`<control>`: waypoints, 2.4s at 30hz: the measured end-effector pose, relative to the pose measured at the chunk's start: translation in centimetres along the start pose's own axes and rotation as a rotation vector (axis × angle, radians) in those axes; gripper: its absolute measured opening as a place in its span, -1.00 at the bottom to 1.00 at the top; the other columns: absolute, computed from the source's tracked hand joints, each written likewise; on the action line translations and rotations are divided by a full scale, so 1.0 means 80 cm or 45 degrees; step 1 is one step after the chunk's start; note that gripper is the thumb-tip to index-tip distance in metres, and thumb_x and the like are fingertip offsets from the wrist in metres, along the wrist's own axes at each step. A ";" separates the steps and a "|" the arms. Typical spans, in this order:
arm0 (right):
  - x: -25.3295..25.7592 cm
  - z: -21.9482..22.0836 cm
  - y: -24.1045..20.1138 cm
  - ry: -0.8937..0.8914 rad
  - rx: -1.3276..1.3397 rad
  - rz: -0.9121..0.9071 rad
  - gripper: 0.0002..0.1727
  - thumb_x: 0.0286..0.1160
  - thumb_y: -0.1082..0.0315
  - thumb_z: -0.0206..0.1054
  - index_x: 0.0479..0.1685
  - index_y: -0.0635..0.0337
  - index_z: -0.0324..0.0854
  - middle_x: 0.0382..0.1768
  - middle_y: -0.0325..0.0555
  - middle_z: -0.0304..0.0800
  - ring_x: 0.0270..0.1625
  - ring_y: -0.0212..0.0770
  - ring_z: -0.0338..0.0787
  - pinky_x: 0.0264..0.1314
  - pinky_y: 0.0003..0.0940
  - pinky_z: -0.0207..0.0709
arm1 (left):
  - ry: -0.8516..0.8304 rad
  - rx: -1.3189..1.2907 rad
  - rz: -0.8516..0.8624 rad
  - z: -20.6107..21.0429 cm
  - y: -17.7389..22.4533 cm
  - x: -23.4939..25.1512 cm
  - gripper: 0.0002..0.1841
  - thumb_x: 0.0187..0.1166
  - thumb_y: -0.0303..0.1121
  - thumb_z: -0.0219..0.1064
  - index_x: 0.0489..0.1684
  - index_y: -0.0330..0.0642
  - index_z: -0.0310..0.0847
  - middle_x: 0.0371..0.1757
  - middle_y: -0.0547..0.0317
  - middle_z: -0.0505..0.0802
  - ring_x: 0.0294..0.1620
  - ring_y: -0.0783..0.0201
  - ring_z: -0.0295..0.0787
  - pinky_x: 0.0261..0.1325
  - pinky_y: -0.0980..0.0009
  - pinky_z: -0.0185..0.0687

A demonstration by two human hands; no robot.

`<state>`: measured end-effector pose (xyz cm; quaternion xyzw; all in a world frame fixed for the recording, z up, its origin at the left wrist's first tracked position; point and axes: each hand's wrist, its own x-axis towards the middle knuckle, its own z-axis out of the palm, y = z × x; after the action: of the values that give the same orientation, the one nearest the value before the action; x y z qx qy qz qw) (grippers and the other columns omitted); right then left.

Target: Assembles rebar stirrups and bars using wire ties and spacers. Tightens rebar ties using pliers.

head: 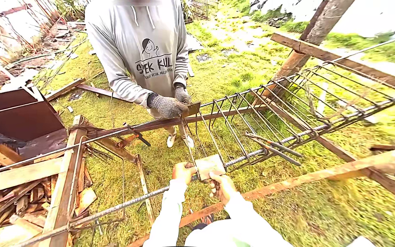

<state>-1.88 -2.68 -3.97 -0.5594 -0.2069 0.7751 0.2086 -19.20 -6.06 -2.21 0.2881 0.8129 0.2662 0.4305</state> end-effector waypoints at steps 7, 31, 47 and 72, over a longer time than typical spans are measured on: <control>0.002 0.001 0.000 0.009 -0.022 0.013 -0.78 0.72 0.29 0.29 -0.19 0.23 0.41 -0.75 -0.19 0.42 -0.82 -0.29 0.45 -0.75 -0.33 0.54 | -0.010 -0.062 0.040 -0.001 -0.004 -0.002 -0.72 0.49 -0.34 0.54 0.08 -0.28 0.80 0.06 -0.01 0.91 0.11 0.20 0.83 0.32 0.14 0.65; 0.009 0.004 -0.012 0.026 -0.156 0.148 -0.71 0.67 0.17 0.36 -0.26 0.12 0.39 -0.73 -0.30 0.24 -0.82 -0.36 0.27 -0.79 -0.40 0.37 | 0.024 -0.063 -0.003 -0.001 -0.003 0.003 -0.74 0.46 -0.36 0.57 0.03 -0.25 0.83 -0.01 0.05 0.91 -0.05 0.26 0.81 0.12 0.20 0.66; 0.010 0.001 -0.009 -0.085 -0.275 0.086 -0.62 0.75 0.02 0.28 -0.32 0.09 0.37 -0.72 -0.31 0.21 -0.79 -0.37 0.25 -0.73 -0.43 0.34 | 0.007 -0.026 -0.011 -0.003 -0.005 0.008 -0.76 0.46 -0.31 0.58 -0.02 -0.22 0.83 -0.12 0.09 0.89 -0.24 0.30 0.73 -0.13 0.27 0.61; 0.023 -0.014 0.000 -0.209 -0.248 0.062 -0.64 0.72 0.07 0.31 -0.37 0.08 0.40 -0.76 -0.36 0.18 -0.82 -0.41 0.21 -0.76 -0.48 0.30 | 0.015 0.044 -0.051 -0.004 -0.004 0.007 -0.76 0.47 -0.25 0.58 -0.02 -0.14 0.85 -0.16 0.14 0.89 -0.40 0.34 0.67 -0.33 0.32 0.54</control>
<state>-1.32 -1.51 -5.75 -0.5166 -0.2840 0.7993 0.1167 -19.76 -5.97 -2.58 0.2777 0.8255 0.2450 0.4260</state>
